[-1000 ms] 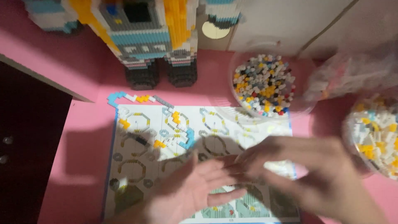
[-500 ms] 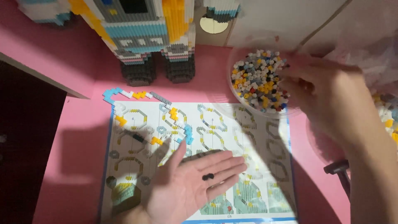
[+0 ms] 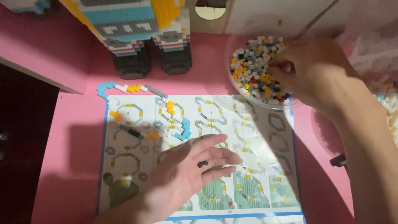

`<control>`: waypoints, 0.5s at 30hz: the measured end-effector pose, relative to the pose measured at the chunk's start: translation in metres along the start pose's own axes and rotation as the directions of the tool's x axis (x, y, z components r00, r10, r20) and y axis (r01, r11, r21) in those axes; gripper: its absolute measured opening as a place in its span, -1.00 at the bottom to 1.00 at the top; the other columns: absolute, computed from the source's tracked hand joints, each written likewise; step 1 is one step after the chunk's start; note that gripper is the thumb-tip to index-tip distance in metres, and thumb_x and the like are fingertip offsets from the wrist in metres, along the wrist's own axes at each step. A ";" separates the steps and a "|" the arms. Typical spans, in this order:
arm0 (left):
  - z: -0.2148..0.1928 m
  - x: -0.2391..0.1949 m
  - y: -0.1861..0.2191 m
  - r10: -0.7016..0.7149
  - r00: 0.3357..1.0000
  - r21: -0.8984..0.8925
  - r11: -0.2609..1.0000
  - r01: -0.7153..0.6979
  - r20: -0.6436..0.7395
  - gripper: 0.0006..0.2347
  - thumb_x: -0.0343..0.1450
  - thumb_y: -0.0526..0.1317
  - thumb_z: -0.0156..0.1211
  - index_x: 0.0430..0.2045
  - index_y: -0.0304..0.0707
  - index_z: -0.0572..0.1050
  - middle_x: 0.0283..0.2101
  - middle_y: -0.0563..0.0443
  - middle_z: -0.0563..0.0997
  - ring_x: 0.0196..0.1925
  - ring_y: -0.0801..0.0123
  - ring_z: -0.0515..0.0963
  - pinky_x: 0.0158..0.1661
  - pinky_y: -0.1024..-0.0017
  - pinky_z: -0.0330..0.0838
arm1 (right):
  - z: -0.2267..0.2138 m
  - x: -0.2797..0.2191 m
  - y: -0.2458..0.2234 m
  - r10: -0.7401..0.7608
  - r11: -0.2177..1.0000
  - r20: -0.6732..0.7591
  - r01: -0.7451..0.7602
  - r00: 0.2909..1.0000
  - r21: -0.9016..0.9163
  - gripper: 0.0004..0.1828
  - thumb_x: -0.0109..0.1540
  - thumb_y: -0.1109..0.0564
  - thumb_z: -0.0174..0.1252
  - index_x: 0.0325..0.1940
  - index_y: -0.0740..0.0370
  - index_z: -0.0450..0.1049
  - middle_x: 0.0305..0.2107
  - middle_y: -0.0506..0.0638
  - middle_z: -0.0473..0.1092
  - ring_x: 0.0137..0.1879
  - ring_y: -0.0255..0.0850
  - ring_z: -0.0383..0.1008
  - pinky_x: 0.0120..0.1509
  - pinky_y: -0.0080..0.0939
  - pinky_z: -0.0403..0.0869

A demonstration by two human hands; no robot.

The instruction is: Assembling a model using small interlocking plastic blocks while following a printed diagram.

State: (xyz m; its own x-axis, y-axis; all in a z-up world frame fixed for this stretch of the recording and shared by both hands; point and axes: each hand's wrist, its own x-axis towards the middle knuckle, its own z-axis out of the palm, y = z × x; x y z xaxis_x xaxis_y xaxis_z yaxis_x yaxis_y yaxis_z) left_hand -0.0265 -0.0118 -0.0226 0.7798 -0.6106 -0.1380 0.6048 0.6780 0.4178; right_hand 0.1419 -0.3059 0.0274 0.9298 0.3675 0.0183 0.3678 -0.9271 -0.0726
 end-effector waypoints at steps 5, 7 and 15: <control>0.004 0.008 -0.006 0.001 0.995 0.263 0.964 0.026 -0.101 -0.39 0.47 0.01 0.23 0.33 -0.48 0.29 0.11 -0.48 0.59 0.25 -0.13 0.58 0.35 -0.04 0.44 | -0.034 -0.054 -0.023 -0.098 0.984 -0.224 0.129 0.970 0.125 -0.94 0.38 0.21 0.25 -0.18 0.19 0.60 -0.41 0.02 0.45 -0.31 -0.09 0.44 -0.19 -0.04 0.38; 0.005 0.011 -0.011 -0.005 0.994 0.362 0.931 0.046 -0.112 -0.43 0.49 -0.05 0.22 0.34 -0.45 0.27 0.12 -0.44 0.60 0.25 -0.10 0.61 0.34 0.01 0.49 | -0.043 -0.080 -0.034 -0.164 0.961 -0.308 0.222 0.937 0.165 -0.80 0.39 0.36 0.28 -0.31 0.22 0.51 -0.46 0.01 0.31 -0.33 -0.09 0.33 -0.14 -0.03 0.31; -0.030 0.049 -0.057 0.066 0.996 0.793 0.603 -0.082 0.052 -0.09 0.49 0.47 -0.49 0.44 -0.50 0.06 0.51 -0.44 0.24 0.58 -0.19 0.23 0.51 -0.09 0.04 | 0.013 -0.134 -0.046 -0.308 0.733 -0.144 0.331 0.940 0.595 -0.80 0.33 0.08 0.18 -0.08 0.21 0.62 -0.37 -0.05 0.52 -0.35 -0.20 0.58 -0.18 -0.23 0.54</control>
State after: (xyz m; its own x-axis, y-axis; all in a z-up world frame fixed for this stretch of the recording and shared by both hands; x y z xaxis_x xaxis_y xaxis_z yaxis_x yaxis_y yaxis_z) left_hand -0.0178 -0.0677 -0.0804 0.8087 -0.5848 -0.0629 0.1731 0.1345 0.9757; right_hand 0.0006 -0.3118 0.0152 0.7626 0.6203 0.1833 0.5715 -0.5133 -0.6402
